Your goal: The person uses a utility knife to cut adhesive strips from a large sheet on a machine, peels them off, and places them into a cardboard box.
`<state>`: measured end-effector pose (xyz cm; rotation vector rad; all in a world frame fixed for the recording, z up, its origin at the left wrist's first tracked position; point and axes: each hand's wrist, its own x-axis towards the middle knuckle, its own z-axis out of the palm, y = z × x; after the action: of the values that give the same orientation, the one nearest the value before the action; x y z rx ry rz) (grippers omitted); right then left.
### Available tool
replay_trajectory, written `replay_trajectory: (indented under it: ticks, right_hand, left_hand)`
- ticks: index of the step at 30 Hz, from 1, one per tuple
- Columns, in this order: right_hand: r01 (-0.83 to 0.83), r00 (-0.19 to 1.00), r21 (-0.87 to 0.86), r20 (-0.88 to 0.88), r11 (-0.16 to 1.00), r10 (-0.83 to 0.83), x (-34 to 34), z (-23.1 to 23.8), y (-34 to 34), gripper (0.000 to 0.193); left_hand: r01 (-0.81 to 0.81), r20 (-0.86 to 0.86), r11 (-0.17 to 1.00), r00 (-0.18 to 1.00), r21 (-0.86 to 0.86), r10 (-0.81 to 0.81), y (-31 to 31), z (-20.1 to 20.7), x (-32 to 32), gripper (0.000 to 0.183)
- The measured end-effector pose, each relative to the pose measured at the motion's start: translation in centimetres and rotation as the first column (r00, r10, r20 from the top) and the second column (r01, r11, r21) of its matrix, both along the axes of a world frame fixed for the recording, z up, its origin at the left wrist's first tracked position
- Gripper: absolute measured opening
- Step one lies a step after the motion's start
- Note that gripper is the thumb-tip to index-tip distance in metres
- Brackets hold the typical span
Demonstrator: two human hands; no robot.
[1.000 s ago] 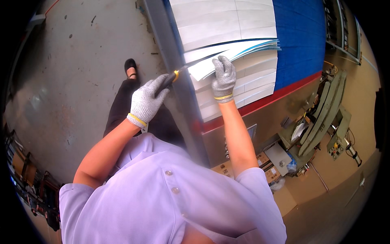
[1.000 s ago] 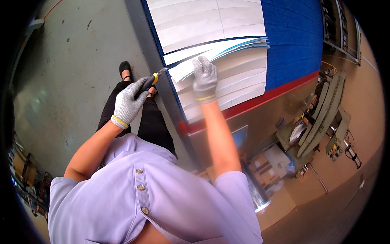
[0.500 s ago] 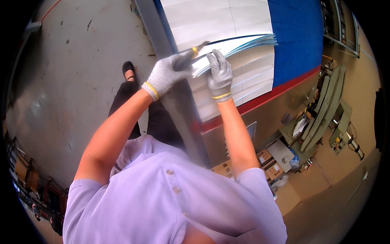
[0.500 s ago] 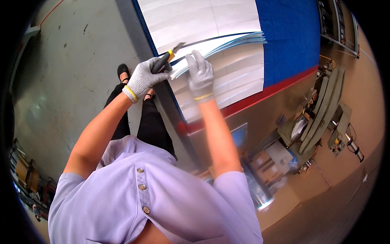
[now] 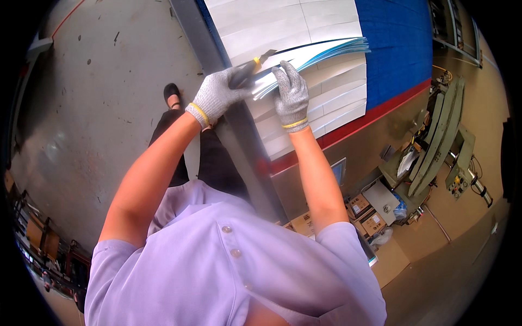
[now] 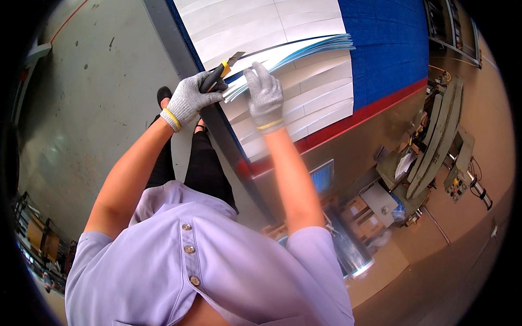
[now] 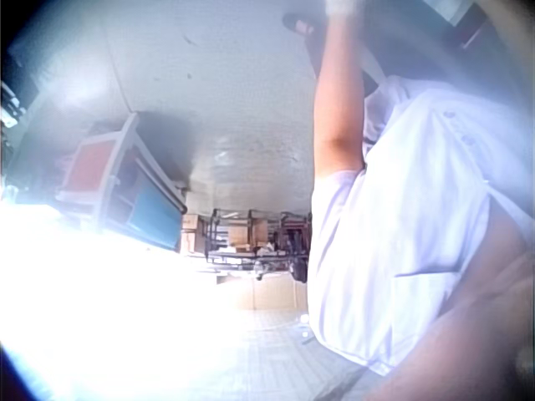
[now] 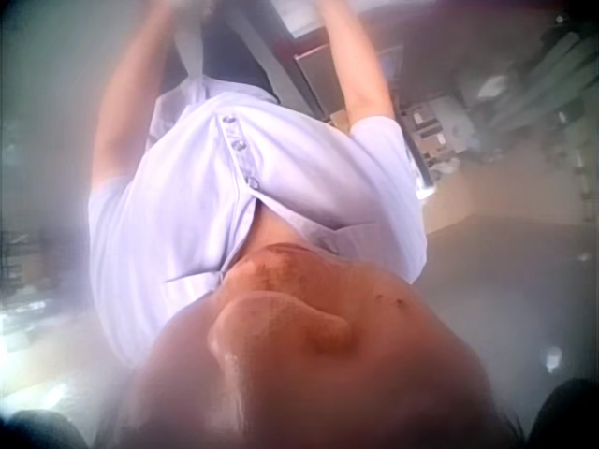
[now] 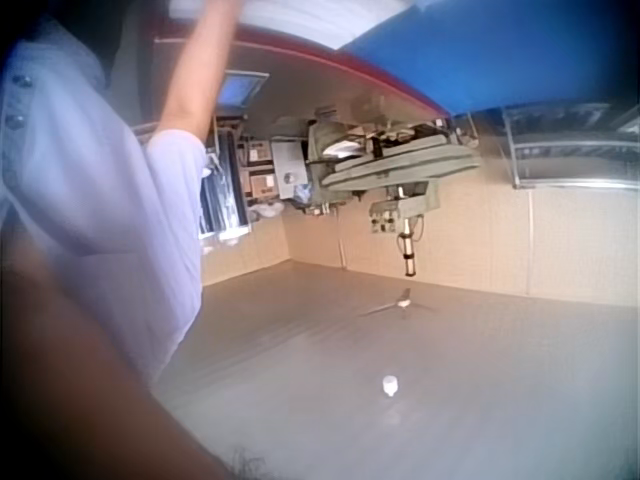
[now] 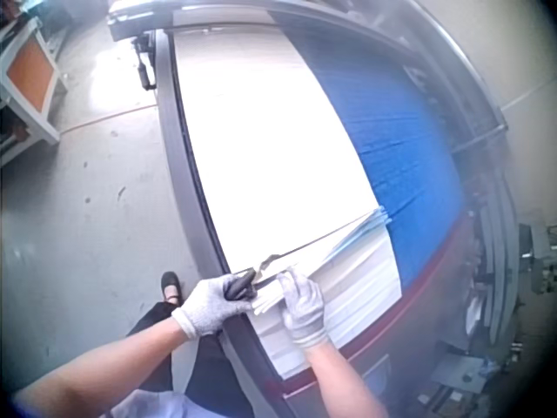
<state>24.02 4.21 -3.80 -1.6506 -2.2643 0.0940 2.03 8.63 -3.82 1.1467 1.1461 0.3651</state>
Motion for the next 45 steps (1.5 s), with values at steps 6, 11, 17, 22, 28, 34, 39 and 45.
replay_trajectory:
  ticks: [6,11,17,22,28,34,39,45]
  right_hand:
    - [0.034,0.998,-0.033,-0.056,0.999,-0.036,0.0,-0.2,-0.4,0.068]
    - [0.021,1.0,-0.011,-0.002,1.0,-0.021,-0.4,0.4,-0.2,0.075]
    - [0.004,0.999,0.032,0.04,0.999,-0.006,-0.3,0.0,0.1,0.075]
    - [-0.018,1.0,0.056,0.023,0.998,0.017,-0.2,0.5,-0.3,0.07]
    - [-0.01,0.999,0.073,0.039,0.997,0.007,-0.3,0.2,-0.1,0.067]
    - [-0.039,0.997,0.055,0.074,0.998,0.035,-0.6,0.7,-0.3,0.065]
    - [-0.114,0.993,0.091,0.04,0.989,0.111,-0.6,0.5,-0.9,0.056]
    - [-0.036,0.999,0.099,-0.011,0.994,0.037,-1.1,1.5,-1.4,0.038]
  left_hand:
    - [-0.035,-0.052,0.999,0.998,-0.021,0.034,0.4,0.1,0.4,0.035]
    - [-0.114,-0.015,0.98,0.993,0.162,0.118,-1.2,-0.7,0.9,0.041]
    - [-0.25,-0.132,0.941,0.95,0.228,0.284,-2.3,0.3,2.2,0.038]
    - [-0.461,-0.13,0.887,0.879,0.02,0.459,-1.6,1.2,3.1,0.031]
    - [-0.455,-0.06,0.89,0.888,0.04,0.457,-2.3,0.3,2.9,0.031]
    - [-0.32,-0.181,0.922,0.915,0.217,0.36,-2.0,0.5,3.1,0.029]
    - [-0.388,-0.112,0.92,0.913,0.065,0.393,-1.4,0.6,3.4,0.027]
    - [-0.359,-0.17,0.93,0.915,0.077,0.367,-1.2,1.2,3.7,0.026]
